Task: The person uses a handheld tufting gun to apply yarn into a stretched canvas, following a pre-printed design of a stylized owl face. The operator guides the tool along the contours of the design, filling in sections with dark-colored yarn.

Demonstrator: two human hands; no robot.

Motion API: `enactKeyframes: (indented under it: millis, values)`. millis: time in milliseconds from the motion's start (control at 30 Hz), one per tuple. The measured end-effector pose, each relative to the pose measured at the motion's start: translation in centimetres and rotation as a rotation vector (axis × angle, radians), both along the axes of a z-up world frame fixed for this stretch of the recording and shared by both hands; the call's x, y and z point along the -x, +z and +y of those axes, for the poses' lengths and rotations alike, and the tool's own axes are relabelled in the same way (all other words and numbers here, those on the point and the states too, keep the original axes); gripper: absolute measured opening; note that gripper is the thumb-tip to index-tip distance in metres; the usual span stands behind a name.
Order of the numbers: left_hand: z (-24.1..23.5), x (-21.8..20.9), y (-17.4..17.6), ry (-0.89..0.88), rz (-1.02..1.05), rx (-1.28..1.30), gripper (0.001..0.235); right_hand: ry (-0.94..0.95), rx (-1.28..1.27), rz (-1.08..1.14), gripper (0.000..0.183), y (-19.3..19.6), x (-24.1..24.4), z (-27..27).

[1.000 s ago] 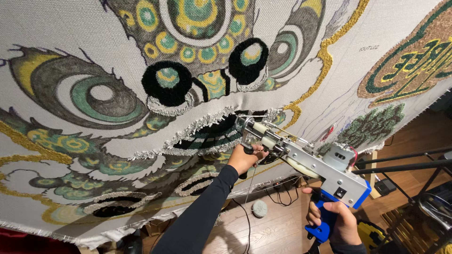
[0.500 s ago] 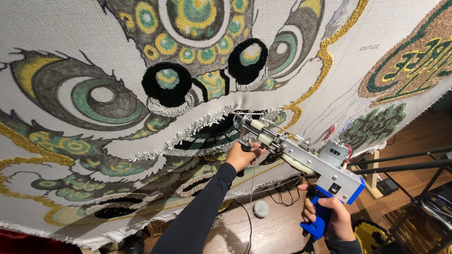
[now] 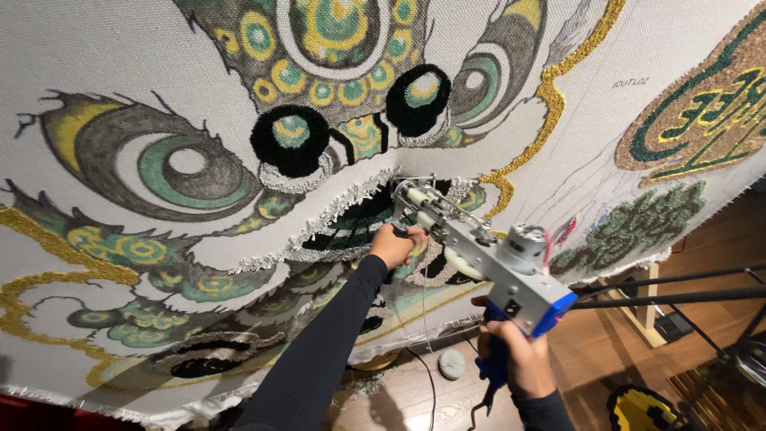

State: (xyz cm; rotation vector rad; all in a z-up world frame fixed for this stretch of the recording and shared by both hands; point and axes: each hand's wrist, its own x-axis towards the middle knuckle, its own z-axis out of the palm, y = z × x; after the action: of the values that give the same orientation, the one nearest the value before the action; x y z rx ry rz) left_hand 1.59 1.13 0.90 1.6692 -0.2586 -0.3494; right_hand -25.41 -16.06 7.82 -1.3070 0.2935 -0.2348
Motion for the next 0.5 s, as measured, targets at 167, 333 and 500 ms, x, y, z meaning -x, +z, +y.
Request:
enactKeyframes:
  millis: [167, 333, 500]
  values:
    - [3.5, -0.7, 4.3, 0.092, -0.097, -0.371, 0.042, -0.091, 0.214, -0.009, 0.018, -2.4, -2.3, 1.0]
    - [4.9, -0.3, 8.1, 0.096, -0.141, -0.628, 0.046, -0.073, -0.056, -0.025, 0.018, -2.9, -2.6, 3.0]
    - [4.7, 0.8, 10.3, 0.081, -0.143, -0.802, 0.047, -0.01, -0.31, -0.038, 0.027, -1.7, -2.6, 4.0]
